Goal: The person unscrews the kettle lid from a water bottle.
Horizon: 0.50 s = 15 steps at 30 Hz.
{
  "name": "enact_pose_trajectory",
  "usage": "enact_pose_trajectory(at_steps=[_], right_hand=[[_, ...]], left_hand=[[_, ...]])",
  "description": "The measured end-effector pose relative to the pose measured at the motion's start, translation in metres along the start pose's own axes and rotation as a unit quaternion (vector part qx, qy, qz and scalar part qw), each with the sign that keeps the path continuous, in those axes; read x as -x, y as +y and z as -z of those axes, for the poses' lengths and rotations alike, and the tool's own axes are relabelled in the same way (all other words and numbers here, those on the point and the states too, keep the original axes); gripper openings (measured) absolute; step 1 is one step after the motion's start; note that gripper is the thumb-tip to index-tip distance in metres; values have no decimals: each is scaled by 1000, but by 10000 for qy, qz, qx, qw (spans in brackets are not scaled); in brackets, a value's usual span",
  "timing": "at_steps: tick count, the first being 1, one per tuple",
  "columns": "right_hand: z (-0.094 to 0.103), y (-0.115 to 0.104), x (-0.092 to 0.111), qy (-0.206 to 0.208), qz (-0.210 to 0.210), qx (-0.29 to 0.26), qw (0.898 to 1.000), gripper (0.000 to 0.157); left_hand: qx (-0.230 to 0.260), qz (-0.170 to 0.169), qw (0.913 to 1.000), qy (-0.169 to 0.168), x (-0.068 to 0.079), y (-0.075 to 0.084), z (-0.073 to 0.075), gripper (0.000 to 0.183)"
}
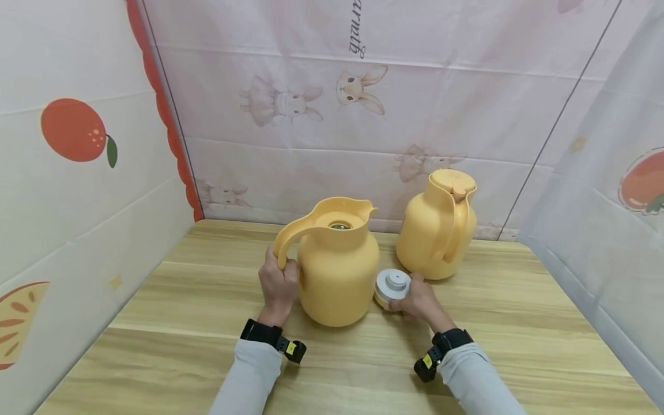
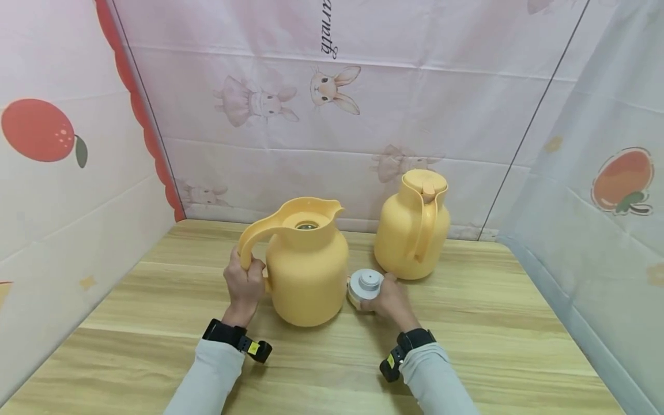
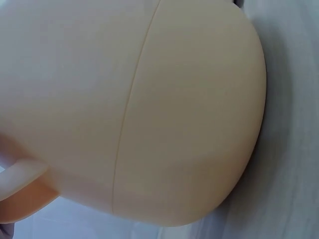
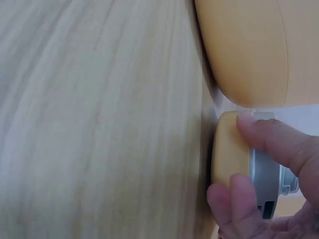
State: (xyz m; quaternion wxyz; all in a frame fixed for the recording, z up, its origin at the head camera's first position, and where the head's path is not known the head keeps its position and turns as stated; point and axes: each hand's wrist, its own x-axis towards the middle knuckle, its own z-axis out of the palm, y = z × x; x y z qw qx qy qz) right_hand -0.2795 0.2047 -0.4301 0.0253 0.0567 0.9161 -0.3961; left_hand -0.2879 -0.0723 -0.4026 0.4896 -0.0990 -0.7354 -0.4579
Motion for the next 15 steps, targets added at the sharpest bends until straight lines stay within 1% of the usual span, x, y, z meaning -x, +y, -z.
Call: enact_pose_trajectory(at_steps=[4,7,10,15], right_hand=[[-3,1,-2,13,-65,-302,9995,75],[-4,1,-5,105,64,-205,9997,70],[-5,-1,-7,212,151,-13,9997,67],[-8,-3,-12,102,-24,-90,9999,68]], left_hand=[[-99,199,9998,21,-2,-2,-3,6],[-228,299,9993,69,-4,-3,-6,6],[-412,350,9983,198,-5,-3,-11,6],[-695,465,9955,444,-6,-3,-17,11]])
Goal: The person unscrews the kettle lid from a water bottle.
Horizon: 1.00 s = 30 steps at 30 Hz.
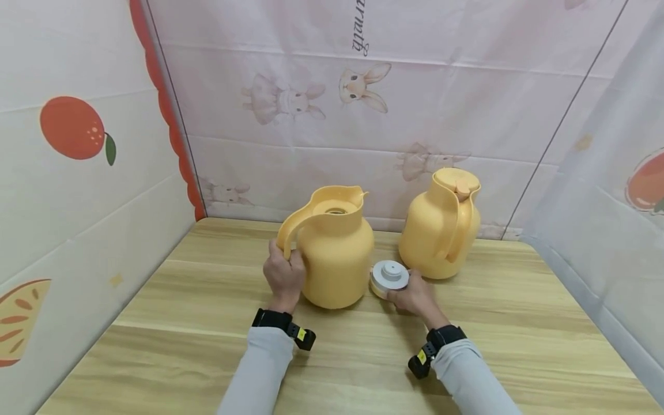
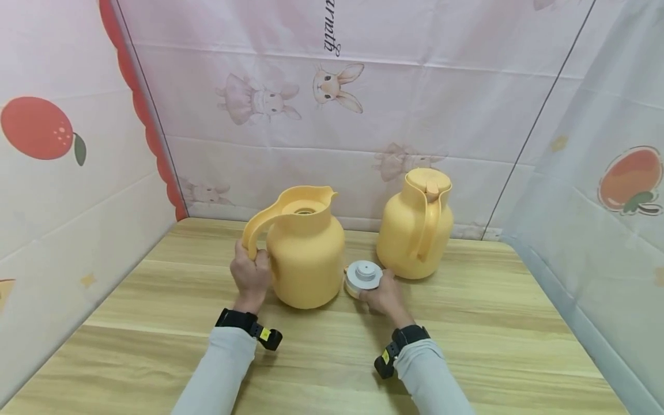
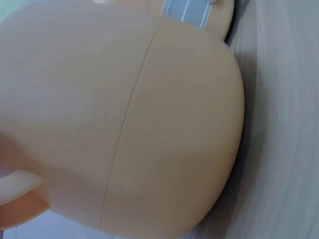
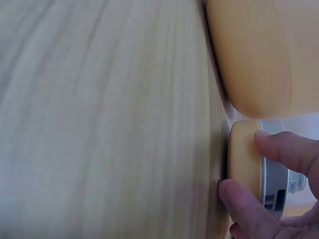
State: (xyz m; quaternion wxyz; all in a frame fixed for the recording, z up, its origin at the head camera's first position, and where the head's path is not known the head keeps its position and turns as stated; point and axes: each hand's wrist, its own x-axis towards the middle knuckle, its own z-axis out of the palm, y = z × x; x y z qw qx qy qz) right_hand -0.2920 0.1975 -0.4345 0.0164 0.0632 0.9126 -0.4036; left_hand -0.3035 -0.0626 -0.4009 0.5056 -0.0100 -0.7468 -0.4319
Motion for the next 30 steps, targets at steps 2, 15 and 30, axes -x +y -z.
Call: enact_pose_trajectory(at_steps=[2,15,30], right_hand=[[-1,0,-2,-35,-57,-45,10000,68],[-7,-7,-7,338,-42,-596,9976,46],[-22,-13,-12,403,77,-1590,9864,67]], left_hand=[[-80,54,9999,61,0,0,-3,13],[-532,142,9966,619,-3,-3,-23,20],[-899,512,9943,275,-7,0,-48,24]])
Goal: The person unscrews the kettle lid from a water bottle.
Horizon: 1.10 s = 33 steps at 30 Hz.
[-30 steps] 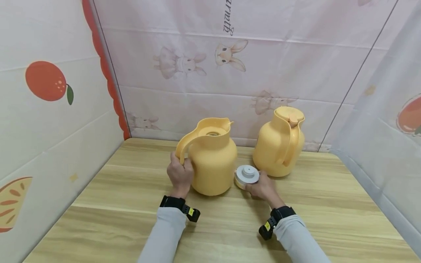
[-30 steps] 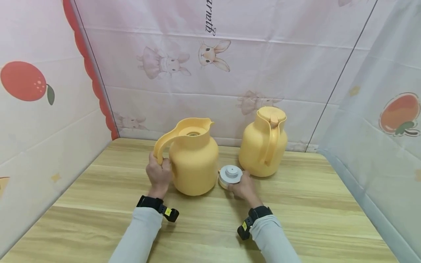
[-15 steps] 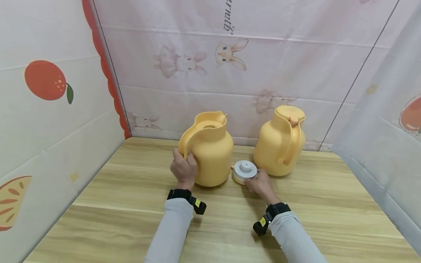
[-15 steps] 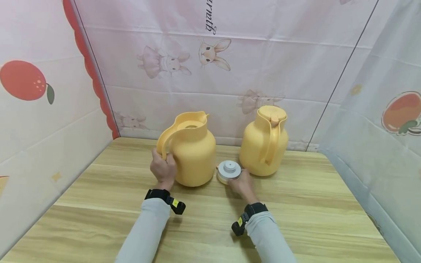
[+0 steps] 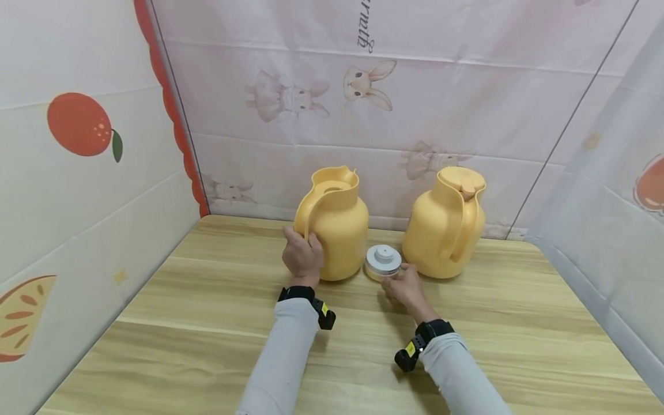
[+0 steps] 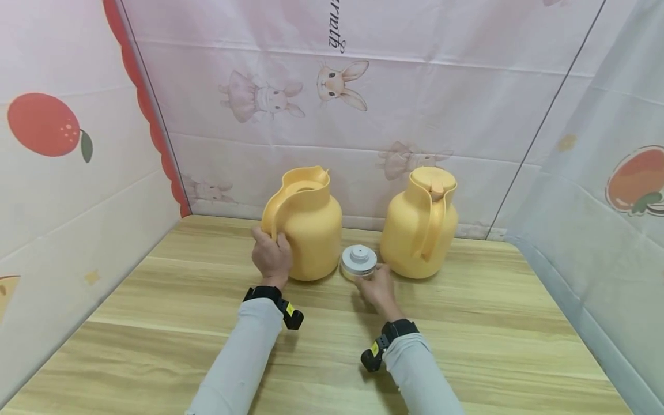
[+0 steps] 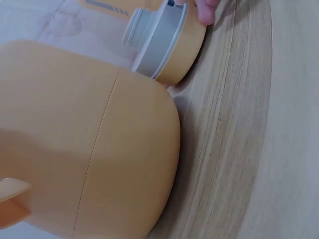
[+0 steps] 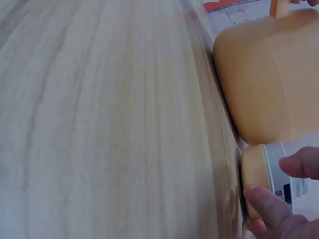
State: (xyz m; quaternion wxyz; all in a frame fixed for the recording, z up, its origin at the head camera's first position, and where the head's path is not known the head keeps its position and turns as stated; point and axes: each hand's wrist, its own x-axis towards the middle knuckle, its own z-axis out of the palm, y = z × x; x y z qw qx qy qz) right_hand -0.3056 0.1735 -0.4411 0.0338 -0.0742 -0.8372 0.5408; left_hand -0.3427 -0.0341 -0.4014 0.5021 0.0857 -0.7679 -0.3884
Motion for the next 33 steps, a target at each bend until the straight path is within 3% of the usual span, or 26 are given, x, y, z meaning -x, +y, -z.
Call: enact_pose_trajectory(at_steps=[8,22,33], right_hand=[[-2,-3,0,-66,220,191,9996,72],[3,3,-5,-564,-20,24,9984,74],[5,5,-3,-661,235,-84,9975,75]], left_hand=[[48,246,9990,-360,-1,5,-4,25],[194,647,9927,-996,-7,4,-8,23],[213,712,9904,-1167,-10,5,-6,25]])
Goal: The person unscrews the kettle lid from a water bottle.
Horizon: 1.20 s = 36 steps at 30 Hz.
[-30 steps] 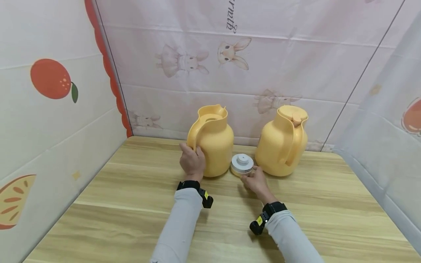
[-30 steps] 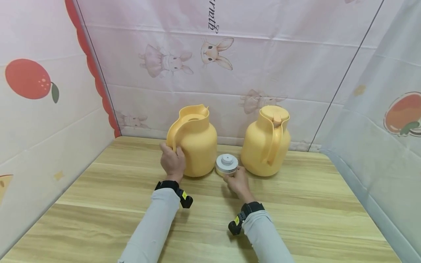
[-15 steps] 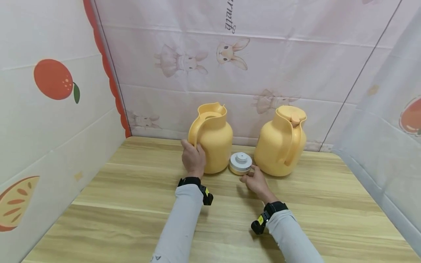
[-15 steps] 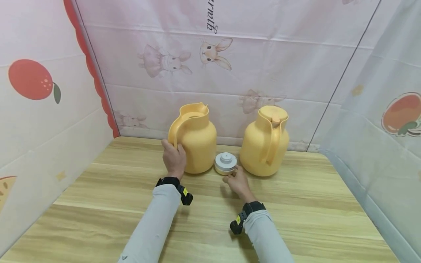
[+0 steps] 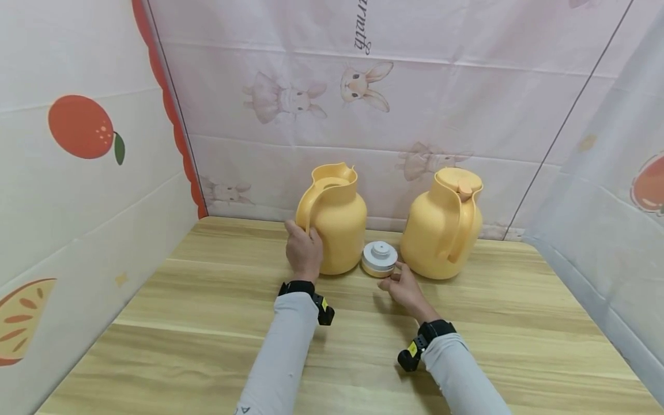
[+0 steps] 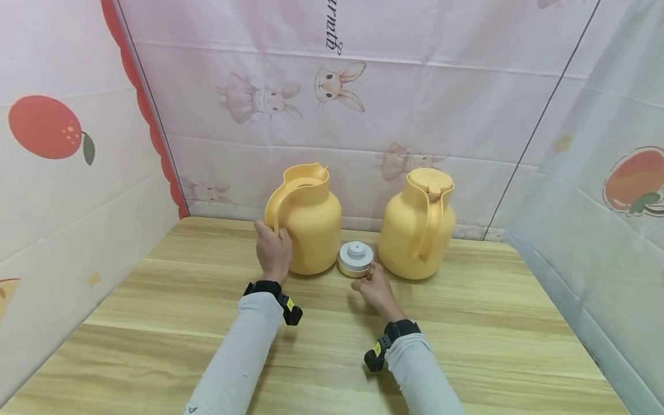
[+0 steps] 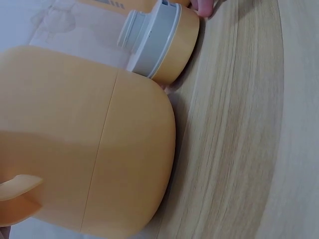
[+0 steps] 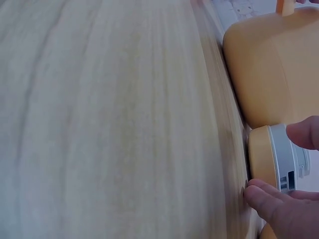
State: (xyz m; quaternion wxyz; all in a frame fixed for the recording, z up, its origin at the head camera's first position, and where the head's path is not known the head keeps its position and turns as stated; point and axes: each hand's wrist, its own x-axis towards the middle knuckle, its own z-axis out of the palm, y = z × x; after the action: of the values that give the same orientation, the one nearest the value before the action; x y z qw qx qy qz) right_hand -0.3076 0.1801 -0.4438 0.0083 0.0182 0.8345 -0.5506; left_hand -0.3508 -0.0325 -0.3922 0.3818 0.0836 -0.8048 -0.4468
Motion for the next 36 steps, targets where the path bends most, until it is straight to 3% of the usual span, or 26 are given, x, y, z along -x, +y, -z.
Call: enact_pose_trajectory(at_steps=[11,18,26,30,36], right_hand=[[1,2,0,-187,-185,-23,9997,76],[0,3,1,-188,-36,118,9997,74],[0,-2,9,-159,-198,657,9975,69],[0,-3,12,-133,-73,824,9965,66],[-1,-9,17,-267,228,1167,9925,63]], left_hand=[[35,143,9998,-96,2,0,-2,25],[224,163,9996,-115,2,3,1,24],[783,515,9937,-610,4,7,19,27],[580,561,9923,-937,7,7,26,31],[-186,430,9894,-1373,18,0,36,42]])
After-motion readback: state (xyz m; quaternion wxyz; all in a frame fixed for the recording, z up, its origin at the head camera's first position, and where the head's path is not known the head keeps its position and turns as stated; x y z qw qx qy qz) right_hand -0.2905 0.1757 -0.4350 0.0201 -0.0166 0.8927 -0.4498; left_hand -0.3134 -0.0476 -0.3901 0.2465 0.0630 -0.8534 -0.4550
